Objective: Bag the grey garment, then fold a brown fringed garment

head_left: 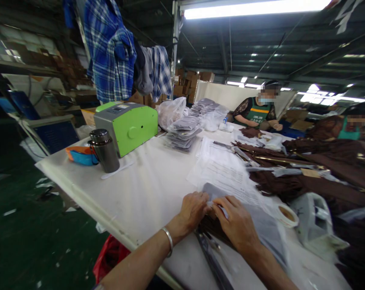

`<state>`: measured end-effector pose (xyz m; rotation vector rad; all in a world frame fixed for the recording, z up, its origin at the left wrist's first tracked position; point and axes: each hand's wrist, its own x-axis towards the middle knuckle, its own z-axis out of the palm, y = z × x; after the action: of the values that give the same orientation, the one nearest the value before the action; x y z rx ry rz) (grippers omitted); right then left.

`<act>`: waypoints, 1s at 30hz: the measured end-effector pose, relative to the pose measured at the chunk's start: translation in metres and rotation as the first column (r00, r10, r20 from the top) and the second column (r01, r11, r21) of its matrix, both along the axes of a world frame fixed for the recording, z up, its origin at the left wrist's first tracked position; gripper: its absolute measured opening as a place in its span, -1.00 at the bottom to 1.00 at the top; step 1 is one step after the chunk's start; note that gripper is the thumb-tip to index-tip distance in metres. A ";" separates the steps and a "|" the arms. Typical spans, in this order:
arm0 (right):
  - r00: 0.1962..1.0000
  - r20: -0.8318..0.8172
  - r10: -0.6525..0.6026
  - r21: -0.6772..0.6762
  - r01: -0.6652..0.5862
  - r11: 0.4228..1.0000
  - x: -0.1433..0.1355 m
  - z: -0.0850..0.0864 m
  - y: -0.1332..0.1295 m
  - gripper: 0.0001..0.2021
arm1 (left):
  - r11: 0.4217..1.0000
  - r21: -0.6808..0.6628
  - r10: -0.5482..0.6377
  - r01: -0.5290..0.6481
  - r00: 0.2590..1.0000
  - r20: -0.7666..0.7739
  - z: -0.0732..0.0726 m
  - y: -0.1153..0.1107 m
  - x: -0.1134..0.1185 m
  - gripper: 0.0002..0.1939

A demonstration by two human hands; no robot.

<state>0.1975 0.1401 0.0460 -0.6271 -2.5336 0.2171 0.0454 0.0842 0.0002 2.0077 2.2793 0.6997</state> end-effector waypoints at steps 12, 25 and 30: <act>0.978 0.157 0.136 0.128 -0.157 0.979 0.006 -0.064 -0.009 -0.49 | 0.987 0.160 -0.005 0.020 0.995 -0.095 0.009 -0.005 -0.010 -0.90; 0.976 0.015 -0.218 0.209 0.210 0.955 -0.012 -0.081 0.005 -0.61 | 0.952 0.269 -0.109 0.145 0.983 -0.146 -0.014 -0.040 -0.003 -0.86; 0.967 -0.043 -0.252 0.181 0.255 0.950 -0.022 -0.092 0.008 -0.66 | 0.962 0.236 -0.115 0.135 0.989 -0.093 -0.024 -0.041 -0.004 -0.79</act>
<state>0.1756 0.1479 -0.0455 -0.8607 -2.3884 -0.1030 0.0417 0.0434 -0.0237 2.3001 2.1749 0.9447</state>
